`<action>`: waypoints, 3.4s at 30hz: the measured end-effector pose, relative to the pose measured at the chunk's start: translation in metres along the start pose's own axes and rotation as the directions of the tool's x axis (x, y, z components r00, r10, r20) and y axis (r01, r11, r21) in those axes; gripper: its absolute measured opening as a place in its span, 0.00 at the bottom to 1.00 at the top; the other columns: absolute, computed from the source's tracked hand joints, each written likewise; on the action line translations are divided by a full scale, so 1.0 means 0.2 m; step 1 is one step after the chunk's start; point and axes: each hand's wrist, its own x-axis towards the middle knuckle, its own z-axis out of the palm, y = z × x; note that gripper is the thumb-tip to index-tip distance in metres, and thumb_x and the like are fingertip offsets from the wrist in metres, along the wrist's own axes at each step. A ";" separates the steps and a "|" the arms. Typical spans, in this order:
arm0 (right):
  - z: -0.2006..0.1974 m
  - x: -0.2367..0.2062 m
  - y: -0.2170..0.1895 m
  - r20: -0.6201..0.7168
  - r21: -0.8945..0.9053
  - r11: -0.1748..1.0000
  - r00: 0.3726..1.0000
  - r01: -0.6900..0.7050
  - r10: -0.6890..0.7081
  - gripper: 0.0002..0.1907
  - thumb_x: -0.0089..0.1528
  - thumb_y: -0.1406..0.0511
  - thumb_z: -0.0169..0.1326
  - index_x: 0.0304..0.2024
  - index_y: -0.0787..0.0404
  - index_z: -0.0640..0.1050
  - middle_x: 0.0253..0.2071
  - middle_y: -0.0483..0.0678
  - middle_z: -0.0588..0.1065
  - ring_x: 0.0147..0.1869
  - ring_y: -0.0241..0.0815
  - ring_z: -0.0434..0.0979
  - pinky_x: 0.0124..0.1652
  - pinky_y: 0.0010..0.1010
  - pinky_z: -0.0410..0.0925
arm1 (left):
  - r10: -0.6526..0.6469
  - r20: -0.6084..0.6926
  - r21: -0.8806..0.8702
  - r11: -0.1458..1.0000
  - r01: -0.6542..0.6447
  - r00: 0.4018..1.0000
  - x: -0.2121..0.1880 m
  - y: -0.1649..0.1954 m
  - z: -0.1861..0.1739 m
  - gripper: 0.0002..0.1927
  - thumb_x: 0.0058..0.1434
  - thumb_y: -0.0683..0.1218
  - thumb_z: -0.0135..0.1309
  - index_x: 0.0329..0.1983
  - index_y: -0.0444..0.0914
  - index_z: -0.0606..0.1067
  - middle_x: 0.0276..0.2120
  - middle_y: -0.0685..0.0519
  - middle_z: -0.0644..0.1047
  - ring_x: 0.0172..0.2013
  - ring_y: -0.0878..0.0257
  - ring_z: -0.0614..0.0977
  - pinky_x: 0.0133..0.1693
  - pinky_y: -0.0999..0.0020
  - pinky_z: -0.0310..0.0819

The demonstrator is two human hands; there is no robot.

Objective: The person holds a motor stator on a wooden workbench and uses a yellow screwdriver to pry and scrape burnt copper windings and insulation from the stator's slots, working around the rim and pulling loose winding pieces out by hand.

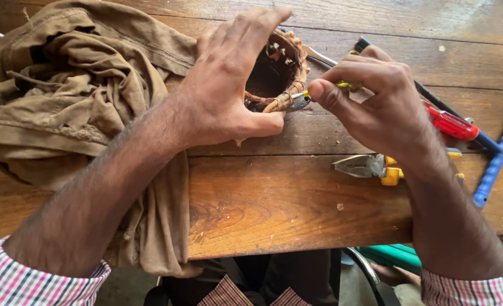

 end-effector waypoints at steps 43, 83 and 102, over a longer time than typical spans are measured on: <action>0.05 -0.05 0.00 -0.124 -0.265 0.916 0.932 0.301 -0.342 0.23 0.61 0.55 0.70 0.40 0.61 0.72 0.24 0.46 0.74 0.27 0.39 0.74 0.27 0.33 0.67 | 0.150 0.048 -0.151 0.978 -0.141 0.988 -0.02 -0.04 -0.02 0.59 0.51 0.60 0.67 0.80 0.38 0.50 0.70 0.39 0.65 0.70 0.44 0.67 0.71 0.38 0.54; -0.09 -0.03 0.05 0.155 0.092 0.993 0.983 0.079 -0.093 0.17 0.66 0.62 0.55 0.51 0.67 0.69 0.41 0.61 0.79 0.46 0.45 0.78 0.34 0.31 0.73 | -0.018 0.218 -0.175 0.983 0.057 0.976 0.02 -0.07 -0.20 0.67 0.36 0.75 0.73 0.72 0.36 0.62 0.60 0.41 0.72 0.65 0.46 0.70 0.68 0.45 0.60; 0.03 -0.02 0.02 0.044 0.364 0.874 0.943 -0.323 0.330 0.15 0.72 0.62 0.54 0.51 0.62 0.64 0.27 0.45 0.74 0.31 0.31 0.72 0.32 0.25 0.68 | -0.156 -0.105 -0.033 0.988 0.154 0.982 -0.02 0.01 -0.04 0.66 0.38 0.79 0.73 0.67 0.31 0.65 0.56 0.37 0.72 0.63 0.39 0.69 0.69 0.36 0.50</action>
